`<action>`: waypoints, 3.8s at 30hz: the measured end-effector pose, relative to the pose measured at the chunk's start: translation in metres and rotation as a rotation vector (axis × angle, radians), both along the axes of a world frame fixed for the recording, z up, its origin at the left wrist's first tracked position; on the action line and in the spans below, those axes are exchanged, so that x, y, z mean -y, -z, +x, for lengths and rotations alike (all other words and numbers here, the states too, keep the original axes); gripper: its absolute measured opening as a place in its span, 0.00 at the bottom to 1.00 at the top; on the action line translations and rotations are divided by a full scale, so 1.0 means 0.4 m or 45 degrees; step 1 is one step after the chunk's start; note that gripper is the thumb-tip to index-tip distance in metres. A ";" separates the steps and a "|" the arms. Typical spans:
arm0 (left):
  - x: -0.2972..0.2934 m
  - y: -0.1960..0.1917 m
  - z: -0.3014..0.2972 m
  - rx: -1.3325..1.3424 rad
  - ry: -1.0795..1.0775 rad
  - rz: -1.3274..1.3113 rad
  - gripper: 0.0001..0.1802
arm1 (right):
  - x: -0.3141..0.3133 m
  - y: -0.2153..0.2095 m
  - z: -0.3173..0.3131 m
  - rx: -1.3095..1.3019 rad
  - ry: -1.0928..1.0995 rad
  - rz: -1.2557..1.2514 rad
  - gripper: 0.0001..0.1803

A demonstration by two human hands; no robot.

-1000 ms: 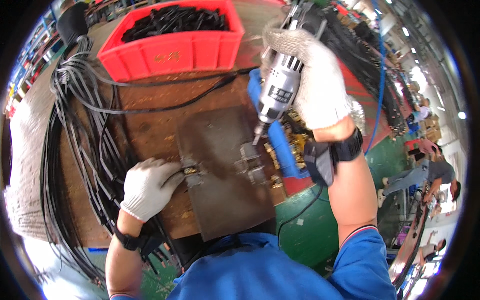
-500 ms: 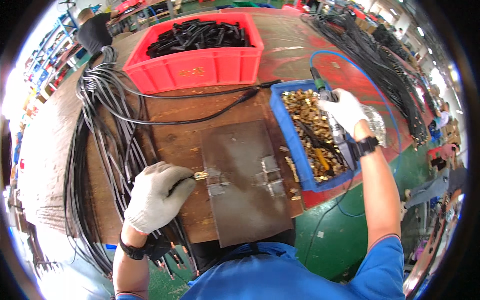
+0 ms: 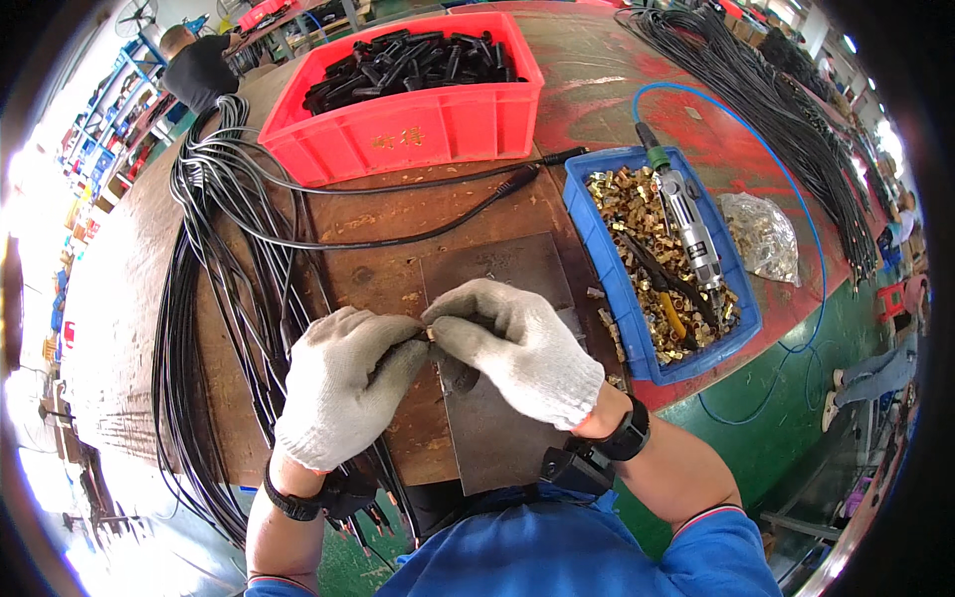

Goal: Crimping metal connectors onto electrical cables using a pneumatic crimping tool.

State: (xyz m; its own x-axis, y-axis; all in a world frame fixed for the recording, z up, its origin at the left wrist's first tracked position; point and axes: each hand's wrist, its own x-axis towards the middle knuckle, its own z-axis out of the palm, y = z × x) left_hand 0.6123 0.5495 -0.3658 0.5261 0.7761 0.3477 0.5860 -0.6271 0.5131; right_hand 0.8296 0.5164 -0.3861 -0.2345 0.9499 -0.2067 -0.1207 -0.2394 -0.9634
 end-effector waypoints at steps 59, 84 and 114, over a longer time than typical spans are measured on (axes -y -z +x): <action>0.044 -0.036 -0.037 0.047 0.139 -0.259 0.22 | 0.061 -0.124 0.077 0.520 -0.015 0.960 0.08; 0.018 -0.066 0.024 -0.080 0.177 -0.059 0.38 | 0.011 -0.005 0.033 0.162 0.056 0.583 0.12; -0.183 0.282 0.139 1.308 -0.003 -1.068 0.12 | -0.208 0.192 -0.079 -0.379 0.289 0.222 0.26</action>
